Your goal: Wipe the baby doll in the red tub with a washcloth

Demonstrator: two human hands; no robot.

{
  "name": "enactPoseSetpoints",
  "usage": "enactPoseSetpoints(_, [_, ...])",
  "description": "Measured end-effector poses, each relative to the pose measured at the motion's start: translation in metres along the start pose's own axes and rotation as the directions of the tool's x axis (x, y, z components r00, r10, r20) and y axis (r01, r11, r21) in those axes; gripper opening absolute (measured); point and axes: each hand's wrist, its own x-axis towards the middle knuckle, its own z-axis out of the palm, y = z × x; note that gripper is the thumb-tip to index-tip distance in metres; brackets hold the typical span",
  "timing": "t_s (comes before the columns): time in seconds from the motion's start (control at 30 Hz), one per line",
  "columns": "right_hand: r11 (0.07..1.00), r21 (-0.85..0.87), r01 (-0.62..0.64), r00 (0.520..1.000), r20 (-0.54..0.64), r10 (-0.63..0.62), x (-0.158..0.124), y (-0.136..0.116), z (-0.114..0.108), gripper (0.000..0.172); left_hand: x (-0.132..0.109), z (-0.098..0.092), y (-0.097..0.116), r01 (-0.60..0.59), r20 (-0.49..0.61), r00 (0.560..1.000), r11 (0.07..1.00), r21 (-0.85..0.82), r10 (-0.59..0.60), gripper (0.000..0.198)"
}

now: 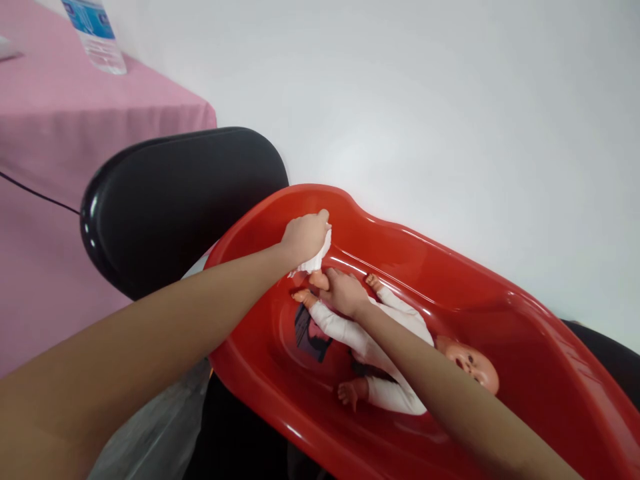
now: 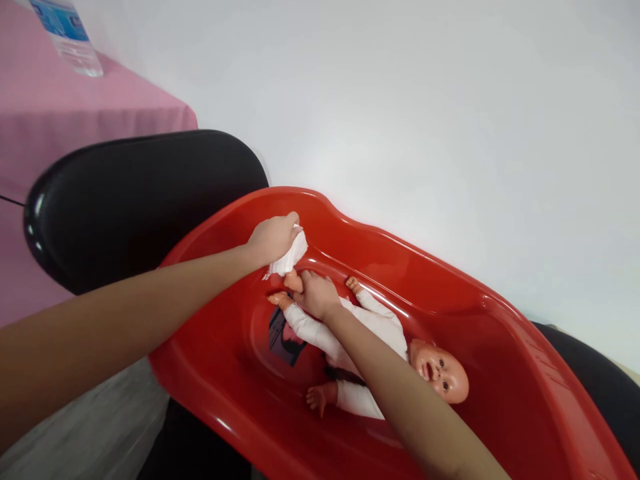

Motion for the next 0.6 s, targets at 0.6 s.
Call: enactPoseSetpoints(0.6, [0.998,0.056,0.038,0.996,-0.079,-0.033,-0.004,0.004,0.003,0.033,0.007,0.016,-0.013,-0.018,0.133,0.991,0.999,-0.047,0.024,0.026])
